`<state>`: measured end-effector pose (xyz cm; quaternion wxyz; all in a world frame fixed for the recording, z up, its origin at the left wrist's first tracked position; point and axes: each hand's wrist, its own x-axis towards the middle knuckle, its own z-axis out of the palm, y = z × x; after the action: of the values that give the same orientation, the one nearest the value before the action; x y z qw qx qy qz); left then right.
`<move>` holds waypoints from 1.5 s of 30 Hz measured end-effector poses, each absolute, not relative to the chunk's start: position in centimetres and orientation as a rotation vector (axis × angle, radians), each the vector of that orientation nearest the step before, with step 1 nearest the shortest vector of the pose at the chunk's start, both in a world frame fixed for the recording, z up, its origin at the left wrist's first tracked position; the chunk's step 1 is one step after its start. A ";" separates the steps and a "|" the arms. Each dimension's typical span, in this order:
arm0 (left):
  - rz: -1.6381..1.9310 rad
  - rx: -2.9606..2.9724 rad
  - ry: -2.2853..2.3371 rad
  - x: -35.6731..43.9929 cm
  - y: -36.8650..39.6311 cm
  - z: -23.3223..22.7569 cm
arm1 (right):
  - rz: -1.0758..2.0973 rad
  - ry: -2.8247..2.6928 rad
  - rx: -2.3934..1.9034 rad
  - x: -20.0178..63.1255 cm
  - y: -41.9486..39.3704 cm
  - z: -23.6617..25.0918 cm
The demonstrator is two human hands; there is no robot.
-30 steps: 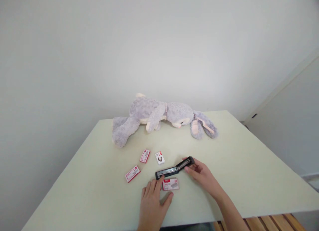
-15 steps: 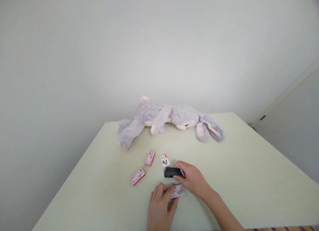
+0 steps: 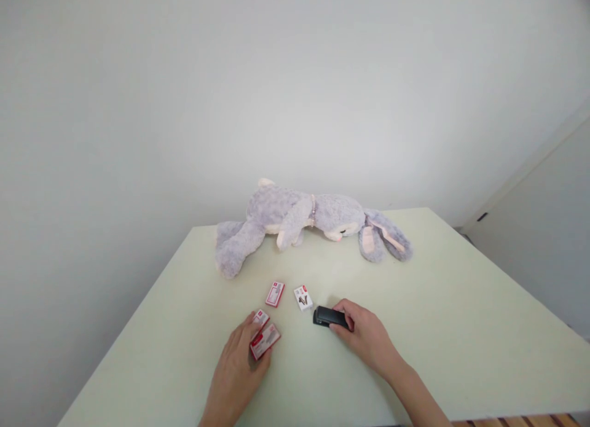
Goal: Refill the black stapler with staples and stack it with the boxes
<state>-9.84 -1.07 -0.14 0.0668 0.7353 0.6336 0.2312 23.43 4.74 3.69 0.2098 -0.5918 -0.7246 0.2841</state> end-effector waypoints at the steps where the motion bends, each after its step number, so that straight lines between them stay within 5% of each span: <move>1: 0.696 2.195 1.914 -9.7 -0.8 0.0 | 0.788 -2.010 -1.651 23.4 4.6 3.7; 13: 0.705 2.189 1.966 -4.7 2.8 -0.1 | 0.640 -1.683 -1.892 21.9 6.4 2.7; 23: 0.837 2.099 2.090 0.0 -0.7 -1.3 | 0.867 -1.678 -1.646 17.5 6.8 2.0; 45: 0.777 2.221 1.948 -7.6 0.4 -1.9 | 1.173 -1.599 -1.185 10.7 2.5 0.4</move>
<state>-7.60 0.38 -1.87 0.0434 0.7265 0.6370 0.2541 10.69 2.51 0.42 0.4038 -0.4692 -0.6334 0.4644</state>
